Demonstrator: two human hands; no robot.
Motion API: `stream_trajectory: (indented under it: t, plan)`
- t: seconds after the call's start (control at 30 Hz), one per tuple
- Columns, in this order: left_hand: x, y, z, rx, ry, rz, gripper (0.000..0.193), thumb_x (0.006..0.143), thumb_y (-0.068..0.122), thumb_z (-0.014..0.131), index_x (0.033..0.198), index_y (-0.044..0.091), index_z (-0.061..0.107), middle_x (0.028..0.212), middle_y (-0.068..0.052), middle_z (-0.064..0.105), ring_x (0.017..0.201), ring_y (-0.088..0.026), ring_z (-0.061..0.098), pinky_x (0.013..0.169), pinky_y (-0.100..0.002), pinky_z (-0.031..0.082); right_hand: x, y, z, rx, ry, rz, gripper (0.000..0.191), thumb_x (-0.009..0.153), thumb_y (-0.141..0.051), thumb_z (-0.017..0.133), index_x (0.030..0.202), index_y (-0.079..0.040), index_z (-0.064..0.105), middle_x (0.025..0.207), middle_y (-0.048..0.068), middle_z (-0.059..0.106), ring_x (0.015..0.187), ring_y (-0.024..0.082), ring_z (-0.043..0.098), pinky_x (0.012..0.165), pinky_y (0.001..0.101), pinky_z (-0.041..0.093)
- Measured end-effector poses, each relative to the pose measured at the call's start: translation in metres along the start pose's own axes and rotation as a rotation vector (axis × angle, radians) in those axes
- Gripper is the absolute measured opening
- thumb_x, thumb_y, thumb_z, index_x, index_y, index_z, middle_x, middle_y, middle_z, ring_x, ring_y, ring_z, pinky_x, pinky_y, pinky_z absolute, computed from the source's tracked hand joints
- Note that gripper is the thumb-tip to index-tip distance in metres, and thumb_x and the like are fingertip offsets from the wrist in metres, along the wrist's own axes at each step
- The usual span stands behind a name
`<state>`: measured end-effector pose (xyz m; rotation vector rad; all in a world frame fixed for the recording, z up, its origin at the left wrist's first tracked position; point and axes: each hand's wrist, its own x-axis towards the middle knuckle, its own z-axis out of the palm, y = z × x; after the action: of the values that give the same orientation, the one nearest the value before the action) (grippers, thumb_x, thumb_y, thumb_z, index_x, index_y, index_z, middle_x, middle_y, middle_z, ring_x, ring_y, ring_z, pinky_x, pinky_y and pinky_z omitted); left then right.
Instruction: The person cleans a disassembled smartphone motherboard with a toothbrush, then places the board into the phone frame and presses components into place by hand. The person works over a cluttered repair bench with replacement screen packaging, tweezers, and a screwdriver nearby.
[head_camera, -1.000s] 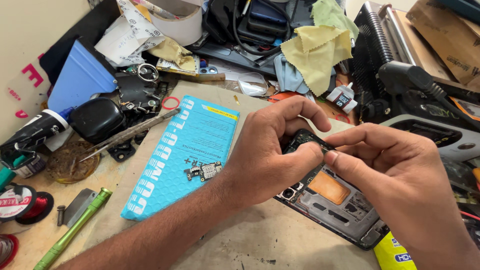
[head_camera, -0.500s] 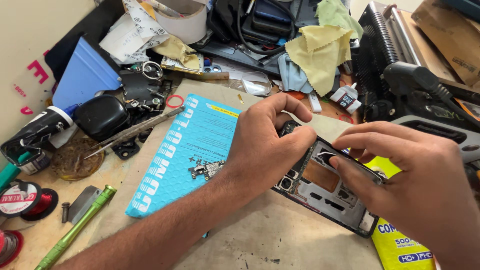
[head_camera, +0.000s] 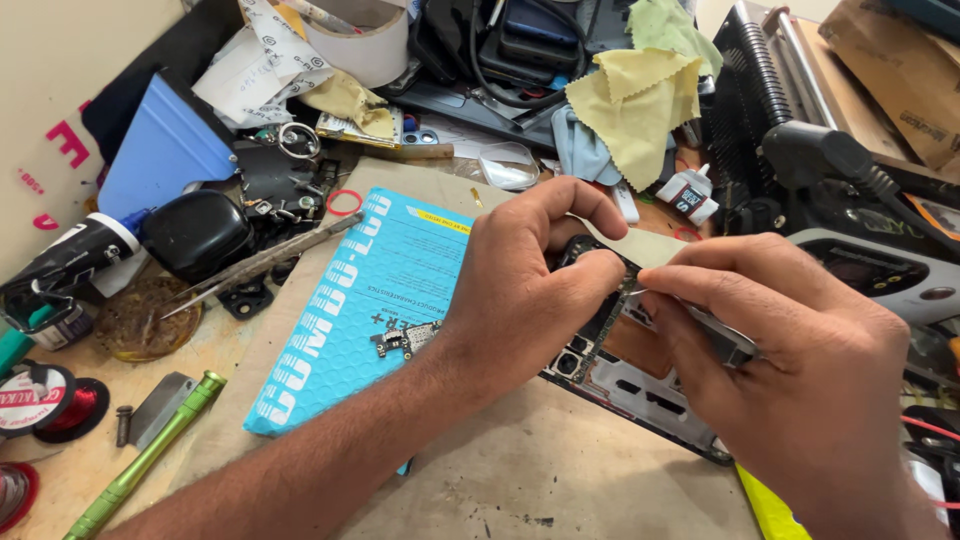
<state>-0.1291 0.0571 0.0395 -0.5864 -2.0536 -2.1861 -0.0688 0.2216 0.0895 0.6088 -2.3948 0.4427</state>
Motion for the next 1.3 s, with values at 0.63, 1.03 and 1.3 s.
stream_trajectory:
  t: [0.63, 1.03, 1.3]
  plan:
    - [0.0006, 0.0006, -0.0013, 0.028, -0.018, -0.022, 0.017, 0.080, 0.004, 0.061, 0.096, 0.001, 0.066, 0.067, 0.004, 0.062, 0.061, 0.001, 0.050, 0.051, -0.021, 0.040, 0.0005, 0.0012, 0.0011, 0.018, -0.017, 0.002, 0.022, 0.080, -0.003, 0.081, 0.101, -0.002, 0.075, 0.097, 0.012, 0.073, 0.083, 0.024, 0.074, 0.071, 0.0320, 0.060]
    - [0.0009, 0.0012, -0.0014, 0.021, -0.032, -0.013, 0.018, 0.080, 0.005, 0.061, 0.097, 0.001, 0.065, 0.070, 0.004, 0.065, 0.064, 0.001, 0.053, 0.055, -0.020, 0.044, -0.0011, 0.0022, 0.0003, 0.014, -0.024, 0.009, 0.023, 0.080, -0.001, 0.080, 0.102, -0.003, 0.075, 0.098, 0.012, 0.073, 0.084, 0.024, 0.074, 0.072, 0.0318, 0.060]
    - [0.0004, 0.0016, -0.0018, 0.031, -0.027, -0.004, 0.018, 0.079, 0.004, 0.060, 0.096, 0.001, 0.065, 0.068, 0.005, 0.063, 0.062, 0.001, 0.050, 0.053, -0.021, 0.042, -0.0008, 0.0019, 0.0003, 0.018, -0.031, 0.011, 0.024, 0.079, -0.002, 0.081, 0.102, -0.003, 0.075, 0.098, 0.011, 0.073, 0.084, 0.023, 0.074, 0.072, 0.0317, 0.060]
